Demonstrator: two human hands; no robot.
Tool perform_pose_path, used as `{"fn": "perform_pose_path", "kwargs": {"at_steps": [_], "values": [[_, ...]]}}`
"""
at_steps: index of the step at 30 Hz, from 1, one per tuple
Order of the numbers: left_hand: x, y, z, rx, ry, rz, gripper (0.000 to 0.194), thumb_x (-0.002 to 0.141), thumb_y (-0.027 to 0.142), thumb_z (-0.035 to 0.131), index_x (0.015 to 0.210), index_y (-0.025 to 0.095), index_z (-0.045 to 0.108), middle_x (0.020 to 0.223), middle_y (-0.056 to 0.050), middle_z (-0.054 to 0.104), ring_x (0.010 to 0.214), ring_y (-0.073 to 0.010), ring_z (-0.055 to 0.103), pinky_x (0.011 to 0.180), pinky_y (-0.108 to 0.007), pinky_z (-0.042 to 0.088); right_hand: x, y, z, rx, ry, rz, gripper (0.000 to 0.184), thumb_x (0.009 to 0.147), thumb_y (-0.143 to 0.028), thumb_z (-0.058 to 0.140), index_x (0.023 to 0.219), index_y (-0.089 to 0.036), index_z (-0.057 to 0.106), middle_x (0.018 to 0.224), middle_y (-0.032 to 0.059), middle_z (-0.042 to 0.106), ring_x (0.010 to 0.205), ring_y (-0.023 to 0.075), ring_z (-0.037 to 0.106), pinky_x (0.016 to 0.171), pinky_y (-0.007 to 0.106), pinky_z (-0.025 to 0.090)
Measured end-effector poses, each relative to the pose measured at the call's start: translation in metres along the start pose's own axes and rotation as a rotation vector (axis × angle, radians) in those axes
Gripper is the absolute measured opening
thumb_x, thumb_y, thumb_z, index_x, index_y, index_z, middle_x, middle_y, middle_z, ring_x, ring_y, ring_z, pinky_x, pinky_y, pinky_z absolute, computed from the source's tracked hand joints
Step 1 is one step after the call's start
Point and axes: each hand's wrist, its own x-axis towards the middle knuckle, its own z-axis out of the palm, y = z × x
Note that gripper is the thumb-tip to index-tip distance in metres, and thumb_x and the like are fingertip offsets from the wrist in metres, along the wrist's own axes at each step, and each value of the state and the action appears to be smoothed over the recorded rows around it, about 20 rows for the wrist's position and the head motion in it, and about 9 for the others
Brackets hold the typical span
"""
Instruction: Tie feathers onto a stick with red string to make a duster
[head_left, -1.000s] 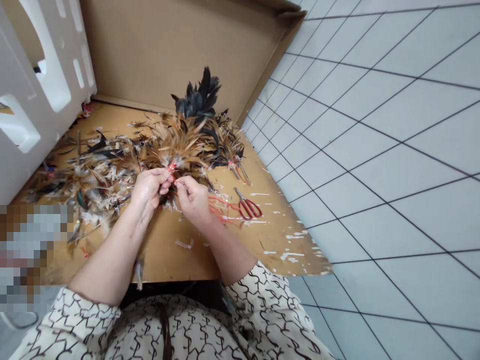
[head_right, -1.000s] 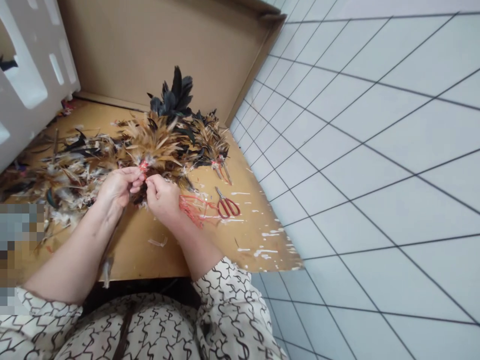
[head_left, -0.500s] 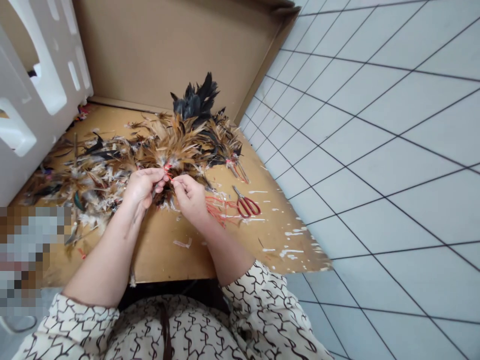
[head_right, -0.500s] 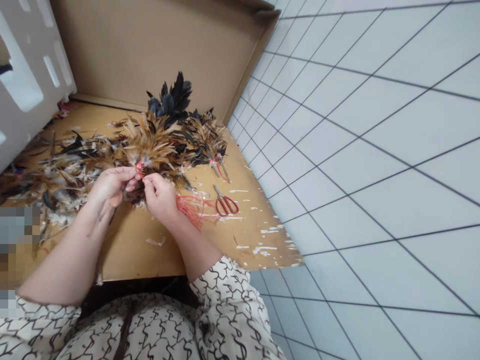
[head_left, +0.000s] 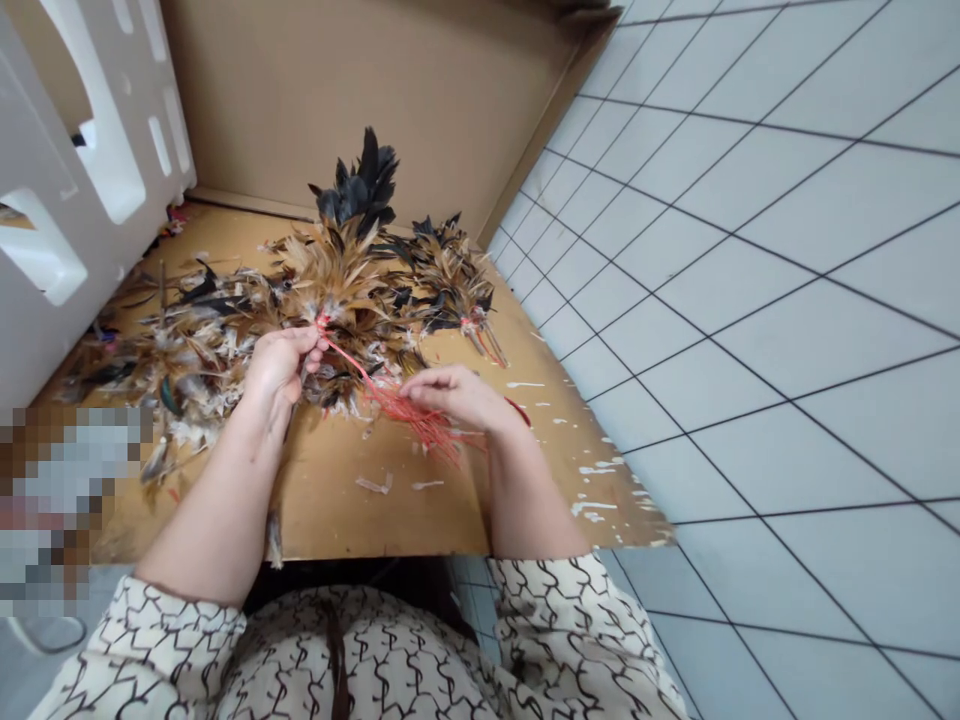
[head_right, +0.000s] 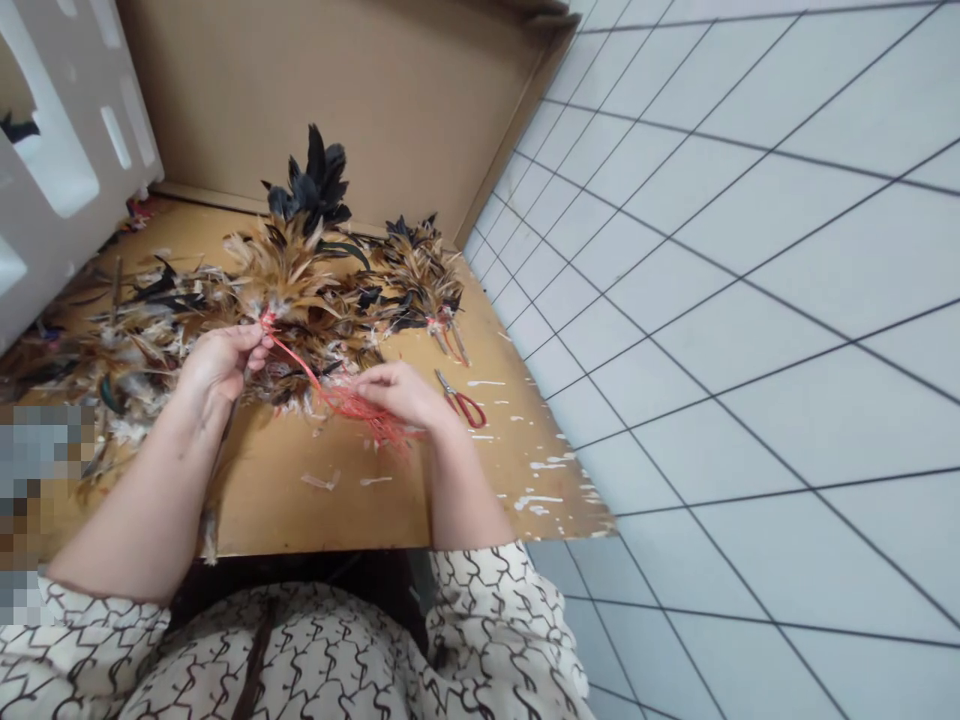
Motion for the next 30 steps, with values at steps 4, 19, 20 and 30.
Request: {"fn": "perform_pose_path", "kwargs": {"at_steps": [4,19,20,30], "values": [[0.000,-0.001,0.000,-0.024,-0.019,-0.021,0.019,0.066,0.000,0.053,0.049,0.008,0.055,0.042,-0.002,0.051,0.032,-0.0035,0.039,0.031,-0.013,0.026,0.022,0.005,-0.019,-0.314,0.348,0.061,0.013,0.069,-0.021,0.054,0.068,-0.016,0.066,0.061,0.0004,0.061,0.057,0.0119,0.051,0.058,0.025,0.039],[0.005,-0.006,-0.002,-0.005,-0.058,-0.036,0.015,0.063,0.004,0.061,0.052,0.010,0.054,0.044,0.000,0.052,0.033,-0.0029,0.040,0.032,-0.013,0.026,0.067,0.017,-0.005,-0.370,0.467,0.224,0.014,0.062,-0.020,0.055,0.049,-0.019,0.051,0.050,0.0009,0.052,0.055,0.0145,0.050,0.055,0.026,0.035],[0.006,-0.006,-0.002,-0.007,-0.058,-0.035,0.015,0.063,0.004,0.062,0.052,0.010,0.054,0.044,0.000,0.052,0.033,-0.0029,0.040,0.032,-0.013,0.026,0.065,0.018,-0.007,-0.255,0.461,0.194,0.016,0.063,-0.023,0.054,0.048,-0.019,0.049,0.047,-0.0014,0.047,0.051,0.0123,0.046,0.053,0.025,0.033],[0.005,-0.006,-0.003,-0.014,-0.024,-0.022,0.014,0.064,0.002,0.057,0.052,0.009,0.056,0.044,-0.002,0.053,0.034,-0.0035,0.040,0.032,-0.013,0.027,0.051,0.004,-0.016,0.269,0.562,-0.055,0.014,0.053,-0.030,0.062,0.053,-0.018,0.056,0.067,-0.0010,0.060,0.070,0.0126,0.052,0.071,0.026,0.040]]}}
